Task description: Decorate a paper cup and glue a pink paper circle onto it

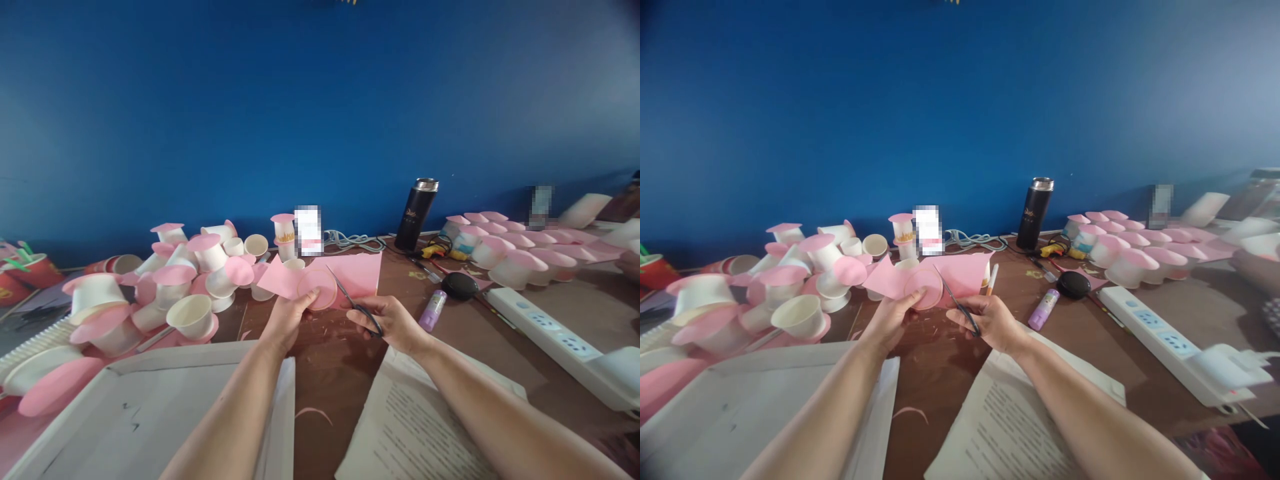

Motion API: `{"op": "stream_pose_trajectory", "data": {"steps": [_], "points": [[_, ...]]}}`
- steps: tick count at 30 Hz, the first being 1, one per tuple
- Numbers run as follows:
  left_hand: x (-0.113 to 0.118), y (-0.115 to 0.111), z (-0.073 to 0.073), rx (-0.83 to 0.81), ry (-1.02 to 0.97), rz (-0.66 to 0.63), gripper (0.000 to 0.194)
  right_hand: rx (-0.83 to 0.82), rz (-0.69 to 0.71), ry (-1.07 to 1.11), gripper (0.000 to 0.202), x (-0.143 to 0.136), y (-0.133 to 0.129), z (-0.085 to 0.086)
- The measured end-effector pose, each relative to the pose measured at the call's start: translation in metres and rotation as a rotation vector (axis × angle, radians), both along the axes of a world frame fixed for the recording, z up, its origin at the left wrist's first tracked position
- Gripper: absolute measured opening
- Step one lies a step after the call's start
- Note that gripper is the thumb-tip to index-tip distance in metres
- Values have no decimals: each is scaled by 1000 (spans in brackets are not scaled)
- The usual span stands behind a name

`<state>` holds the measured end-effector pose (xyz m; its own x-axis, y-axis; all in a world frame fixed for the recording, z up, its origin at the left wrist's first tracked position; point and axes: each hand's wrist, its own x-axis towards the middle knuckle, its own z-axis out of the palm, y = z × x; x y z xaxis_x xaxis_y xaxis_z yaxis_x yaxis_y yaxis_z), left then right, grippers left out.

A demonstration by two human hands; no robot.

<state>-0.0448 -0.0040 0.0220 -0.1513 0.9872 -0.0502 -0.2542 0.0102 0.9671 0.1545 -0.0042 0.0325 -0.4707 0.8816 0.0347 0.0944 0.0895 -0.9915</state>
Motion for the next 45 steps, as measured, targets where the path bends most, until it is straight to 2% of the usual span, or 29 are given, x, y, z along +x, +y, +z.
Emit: {"op": "stream_pose_trajectory", "data": {"steps": [28, 36, 45], "points": [[-2, -1, 2, 8, -15, 17, 37, -17, -31, -42, 32, 2, -1, 2], [-3, -1, 4, 29, -16, 4, 33, -15, -50, -70, 39, 2, -2, 5], [-4, -1, 4, 15, -15, -5, 33, -9, -45, -71, 35, 3, -1, 4]]}}
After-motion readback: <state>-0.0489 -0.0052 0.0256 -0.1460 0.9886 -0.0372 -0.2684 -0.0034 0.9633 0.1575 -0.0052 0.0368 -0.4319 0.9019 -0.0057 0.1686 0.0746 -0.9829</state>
